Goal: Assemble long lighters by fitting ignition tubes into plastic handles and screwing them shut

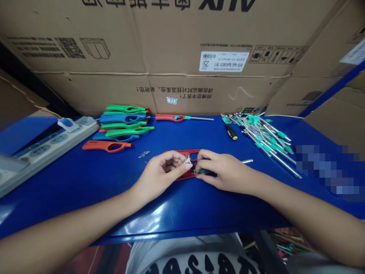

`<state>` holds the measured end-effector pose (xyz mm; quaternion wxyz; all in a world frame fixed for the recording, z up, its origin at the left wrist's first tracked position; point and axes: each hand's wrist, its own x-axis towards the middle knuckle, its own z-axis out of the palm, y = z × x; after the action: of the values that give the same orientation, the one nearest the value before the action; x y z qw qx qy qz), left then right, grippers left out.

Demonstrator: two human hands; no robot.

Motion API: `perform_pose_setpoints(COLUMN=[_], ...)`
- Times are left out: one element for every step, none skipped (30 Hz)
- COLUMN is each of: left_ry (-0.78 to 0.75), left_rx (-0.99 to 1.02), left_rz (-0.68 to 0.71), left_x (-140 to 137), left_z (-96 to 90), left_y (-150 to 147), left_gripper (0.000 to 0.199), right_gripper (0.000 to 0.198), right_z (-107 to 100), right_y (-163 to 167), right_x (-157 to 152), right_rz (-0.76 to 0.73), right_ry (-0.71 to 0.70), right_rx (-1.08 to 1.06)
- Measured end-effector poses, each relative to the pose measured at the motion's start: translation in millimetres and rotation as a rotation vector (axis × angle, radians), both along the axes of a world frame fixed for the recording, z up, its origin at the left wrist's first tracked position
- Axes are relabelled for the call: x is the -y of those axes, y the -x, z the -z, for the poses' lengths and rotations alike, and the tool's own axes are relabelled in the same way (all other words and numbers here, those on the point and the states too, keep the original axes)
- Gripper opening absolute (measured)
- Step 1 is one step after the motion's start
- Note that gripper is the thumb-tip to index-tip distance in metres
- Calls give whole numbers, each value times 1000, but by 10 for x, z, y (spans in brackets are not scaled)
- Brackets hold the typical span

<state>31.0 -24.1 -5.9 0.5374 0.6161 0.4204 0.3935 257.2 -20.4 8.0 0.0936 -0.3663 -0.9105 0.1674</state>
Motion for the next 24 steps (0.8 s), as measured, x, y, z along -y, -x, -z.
perform_pose_setpoints(left_ry=[3, 6, 8, 9, 8, 7, 4, -2, -11, -20, -30, -44, -59, -76, -95, -115, -134, -149, -162, -174, -186, -198, -208, -218], left_rx=[-5, -11, -21, -37, -59, -85, -111, -134, -151, -163, -172, -178, -183, -185, -186, -186, -187, -191, -199, -210, -221, -232, -243, -251], left_rz=[-1, -3, -6, -11, -14, -13, -11, -7, -4, 1, 5, 10, 14, 18, 20, 20, 20, 21, 22, 25, 27, 26, 24, 21], left_x=[-1, -3, -5, -6, -6, -5, -4, -2, -1, 0, -1, -3, -6, -10, -14, -17, -19, -20, -21, -20, -20, -20, -20, -21], left_z=[2, 5, 9, 14, 21, 30, 39, 48, 58, 66, 72, 77, 81, 85, 90, 96, 103, 112, 121, 130, 138, 144, 148, 149], left_y=[0, 2, 4, 7, 11, 15, 19, 24, 28, 32, 35, 38, 42, 45, 48, 52, 57, 61, 64, 67, 69, 70, 70, 70], left_gripper=[18, 18, 19, 20, 21, 23, 24, 26, 28, 28, 28, 28, 27, 26, 25, 24, 23, 22, 22, 21, 20, 19, 18, 17], right_gripper=[7, 6, 4, 4, 5, 7, 10, 13, 16, 19, 22, 25, 28, 30, 32, 32, 32, 31, 30, 29, 29, 29, 29, 29], right_z=[3, 6, 9, 14, 22, 32, 46, 64, 85, 108, 134, 160, 185, 208, 229, 246, 259, 269, 276, 280, 283, 285, 287, 290], right_y=[-2, -4, -6, -9, -11, -15, -19, -23, -27, -29, -31, -31, -30, -28, -26, -25, -25, -27, -30, -34, -39, -44, -48, -51], right_x=[-7, -16, -26, -36, -48, -60, -74, -88, -103, -120, -137, -155, -173, -189, -203, -213, -221, -226, -228, -229, -230, -232, -234, -238], right_rz=[-1, 0, 7, 23, 54, 102, 157, 210, 249, 269, 268, 253, 232, 213, 201, 193, 187, 181, 172, 161, 147, 133, 121, 111], right_ry=[28, 59, 89, 121, 164, 229, 314, 409, 498, 570, 619, 649, 674, 703, 728, 747, 756, 757, 755, 753, 753, 752, 752, 750], right_rx=[-49, -109, -173, -235, -287, -328, -366, -404, -443, -487, -529, -568, -599, -621, -638, -649, -657, -665, -670, -674, -679, -683, -688, -692])
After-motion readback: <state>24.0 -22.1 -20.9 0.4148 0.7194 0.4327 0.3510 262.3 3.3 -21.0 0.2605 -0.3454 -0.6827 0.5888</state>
